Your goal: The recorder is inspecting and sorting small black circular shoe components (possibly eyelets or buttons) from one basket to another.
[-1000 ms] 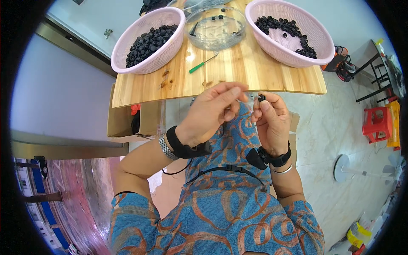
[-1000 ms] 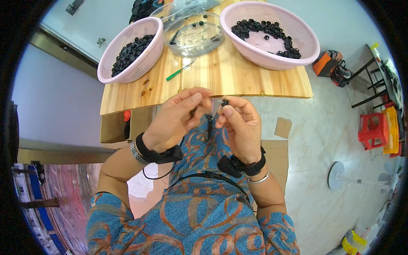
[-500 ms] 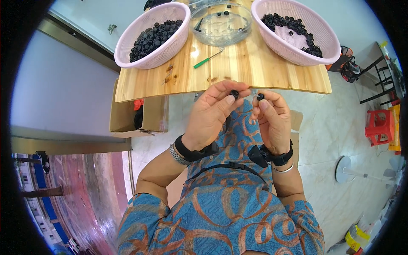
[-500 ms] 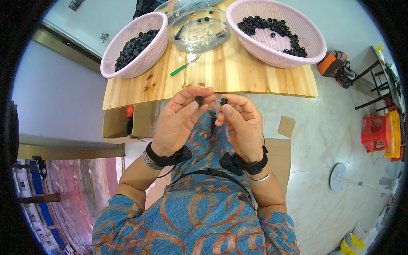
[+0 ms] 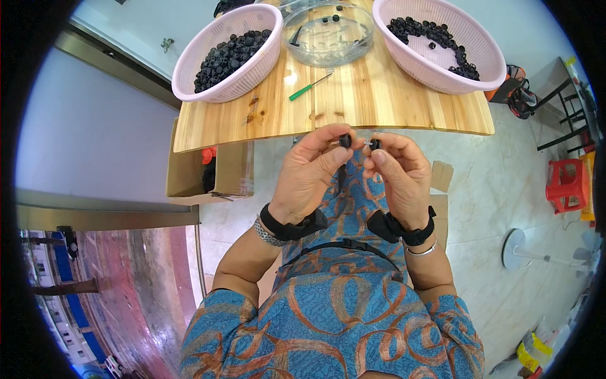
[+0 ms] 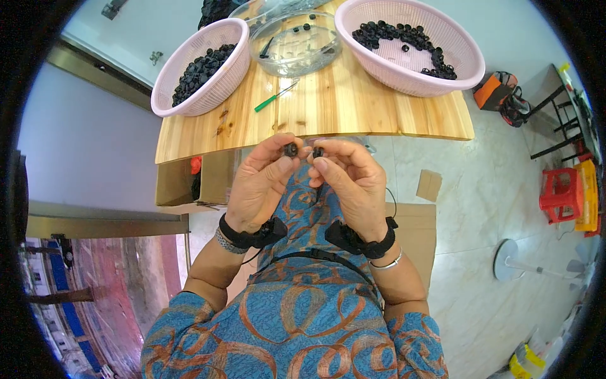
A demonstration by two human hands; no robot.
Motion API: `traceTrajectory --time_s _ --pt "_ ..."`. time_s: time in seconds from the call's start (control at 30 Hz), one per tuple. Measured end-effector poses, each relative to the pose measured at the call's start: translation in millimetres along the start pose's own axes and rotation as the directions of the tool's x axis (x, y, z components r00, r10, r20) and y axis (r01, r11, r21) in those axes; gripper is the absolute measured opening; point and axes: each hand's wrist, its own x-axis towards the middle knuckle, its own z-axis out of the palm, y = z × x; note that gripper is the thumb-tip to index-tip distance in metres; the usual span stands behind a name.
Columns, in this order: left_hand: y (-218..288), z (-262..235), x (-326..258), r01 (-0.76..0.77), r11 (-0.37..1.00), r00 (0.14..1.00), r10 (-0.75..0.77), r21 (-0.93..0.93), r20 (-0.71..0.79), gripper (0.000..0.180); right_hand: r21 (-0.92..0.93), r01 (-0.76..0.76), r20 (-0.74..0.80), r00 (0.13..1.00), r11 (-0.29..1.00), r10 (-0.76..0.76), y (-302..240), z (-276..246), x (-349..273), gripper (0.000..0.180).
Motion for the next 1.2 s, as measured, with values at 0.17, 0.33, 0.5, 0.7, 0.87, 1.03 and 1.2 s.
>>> traceTrajectory --time_s 0.17,0.33,0.5,0.7,0.87,1.03,1.2 --pt "2 -3 -1 0.048 0.998 0.997 -0.050 -0.035 -0.053 0.029 -0.162 0.089 0.008 0.996 0.983 -0.089 1 2 -1 0.021" --pt "1 -5 -2 0.104 0.974 0.994 -0.110 -0.199 -0.018 0.028 -0.280 0.148 0.017 0.989 0.949 -0.150 3 7 -2 0.022" --pt "-2 -6 -2 0.092 0.981 0.994 -0.100 -0.172 -0.038 0.027 -0.452 0.236 0.027 0.968 0.860 -0.251 3 9 0 0.021" --pt "-1 -2 -2 0.064 0.995 0.997 -0.067 -0.083 -0.037 0.027 -0.585 0.271 0.064 0.955 0.765 -0.290 -2 12 1 0.019" --pt "-4 -5 -2 0.059 0.997 0.997 -0.062 -0.057 -0.050 0.027 -0.647 0.273 0.084 0.954 0.712 -0.289 -6 17 1 0.019" --pt "-4 -1 -2 0.051 0.999 0.997 -0.052 -0.019 -0.058 0.028 -0.714 0.298 0.127 0.945 0.634 -0.301 -7 15 2 0.019" --pt "-6 0 -2 0.032 0.999 0.998 -0.032 0.008 -0.048 0.027 -0.728 0.313 0.129 0.936 0.610 -0.327 -7 15 3 0.019"
